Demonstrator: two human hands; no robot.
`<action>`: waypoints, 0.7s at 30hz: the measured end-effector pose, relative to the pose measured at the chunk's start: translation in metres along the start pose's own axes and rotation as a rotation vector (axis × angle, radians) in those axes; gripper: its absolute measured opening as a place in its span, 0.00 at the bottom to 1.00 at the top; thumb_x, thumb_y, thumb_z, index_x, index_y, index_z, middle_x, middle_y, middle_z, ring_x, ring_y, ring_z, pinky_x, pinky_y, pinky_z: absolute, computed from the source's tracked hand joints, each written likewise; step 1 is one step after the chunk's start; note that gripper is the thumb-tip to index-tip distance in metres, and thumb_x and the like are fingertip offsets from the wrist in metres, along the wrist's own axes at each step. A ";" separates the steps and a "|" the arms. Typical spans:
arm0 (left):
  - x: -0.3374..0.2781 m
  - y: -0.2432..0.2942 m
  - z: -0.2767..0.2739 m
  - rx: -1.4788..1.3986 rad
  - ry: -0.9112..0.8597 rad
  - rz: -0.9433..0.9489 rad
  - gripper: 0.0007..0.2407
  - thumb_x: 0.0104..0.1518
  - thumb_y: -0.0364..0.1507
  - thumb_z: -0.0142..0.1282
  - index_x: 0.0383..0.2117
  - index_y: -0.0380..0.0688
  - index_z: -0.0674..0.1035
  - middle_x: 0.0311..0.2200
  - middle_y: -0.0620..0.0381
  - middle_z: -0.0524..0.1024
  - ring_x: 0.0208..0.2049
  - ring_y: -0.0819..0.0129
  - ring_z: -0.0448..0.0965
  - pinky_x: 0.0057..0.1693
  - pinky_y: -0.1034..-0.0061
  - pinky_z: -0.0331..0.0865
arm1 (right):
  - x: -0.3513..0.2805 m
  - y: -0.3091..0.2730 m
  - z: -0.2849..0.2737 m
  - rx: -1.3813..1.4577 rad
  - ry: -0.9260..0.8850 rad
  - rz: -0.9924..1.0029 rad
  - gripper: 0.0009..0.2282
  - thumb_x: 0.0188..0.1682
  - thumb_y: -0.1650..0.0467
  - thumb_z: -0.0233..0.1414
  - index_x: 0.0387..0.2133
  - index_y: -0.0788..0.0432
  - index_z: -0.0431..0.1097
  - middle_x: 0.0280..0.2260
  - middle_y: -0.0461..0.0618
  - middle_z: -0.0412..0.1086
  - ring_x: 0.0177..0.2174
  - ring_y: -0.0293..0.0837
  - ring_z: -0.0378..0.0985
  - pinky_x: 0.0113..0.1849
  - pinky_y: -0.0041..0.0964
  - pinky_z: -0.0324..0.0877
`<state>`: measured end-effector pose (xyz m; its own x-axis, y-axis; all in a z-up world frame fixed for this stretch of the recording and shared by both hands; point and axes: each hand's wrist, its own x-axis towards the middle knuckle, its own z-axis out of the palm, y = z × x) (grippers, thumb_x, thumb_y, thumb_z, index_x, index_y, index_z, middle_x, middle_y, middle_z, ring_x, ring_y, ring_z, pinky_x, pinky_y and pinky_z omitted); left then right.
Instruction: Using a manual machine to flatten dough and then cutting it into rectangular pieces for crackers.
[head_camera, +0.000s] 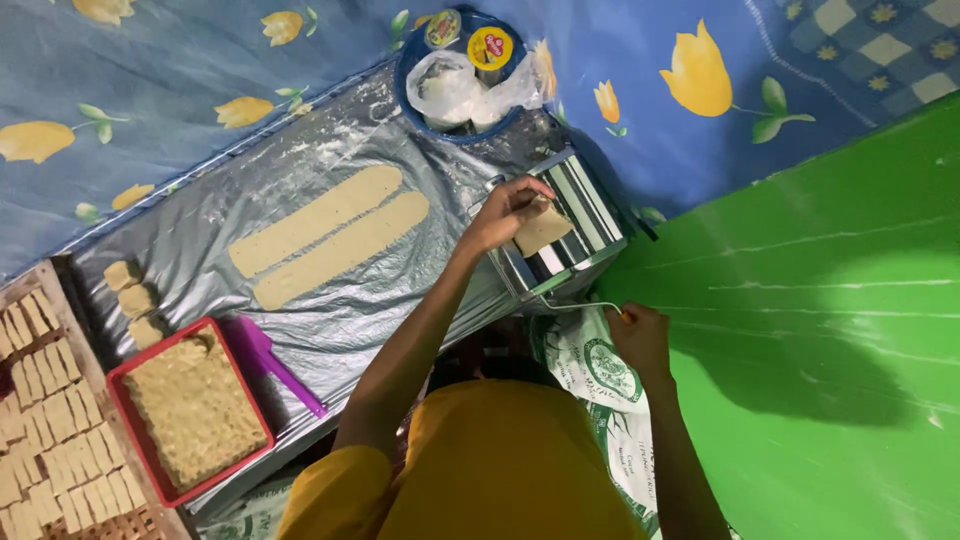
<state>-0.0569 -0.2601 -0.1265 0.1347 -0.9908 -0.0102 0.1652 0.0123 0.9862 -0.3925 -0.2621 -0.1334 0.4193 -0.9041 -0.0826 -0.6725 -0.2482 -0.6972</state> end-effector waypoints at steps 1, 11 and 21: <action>-0.001 0.001 -0.001 0.000 0.002 -0.006 0.05 0.64 0.19 0.56 0.43 0.40 0.78 0.42 0.58 0.79 0.46 0.73 0.79 0.53 0.74 0.72 | 0.001 0.007 0.008 0.002 -0.005 0.003 0.18 0.45 0.66 0.60 0.15 0.66 0.65 0.13 0.60 0.58 0.14 0.52 0.59 0.21 0.46 0.58; -0.004 0.013 0.008 0.134 0.051 -0.043 0.06 0.65 0.22 0.57 0.45 0.44 0.79 0.34 0.59 0.80 0.38 0.74 0.78 0.46 0.75 0.71 | 0.000 0.085 0.099 -0.072 -0.168 -0.081 0.19 0.52 0.64 0.52 0.14 0.66 0.67 0.17 0.67 0.66 0.19 0.66 0.70 0.25 0.58 0.65; 0.004 0.029 0.024 0.355 0.169 -0.011 0.11 0.63 0.25 0.59 0.51 0.45 0.79 0.34 0.55 0.82 0.35 0.74 0.80 0.42 0.76 0.73 | -0.056 0.092 0.207 -0.042 -0.546 -0.001 0.28 0.59 0.57 0.47 0.14 0.68 0.67 0.14 0.64 0.65 0.16 0.59 0.70 0.22 0.53 0.62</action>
<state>-0.0754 -0.2666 -0.0942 0.2989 -0.9541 -0.0191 -0.1767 -0.0750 0.9814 -0.3515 -0.1628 -0.3403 0.6679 -0.5944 -0.4478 -0.6912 -0.2723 -0.6694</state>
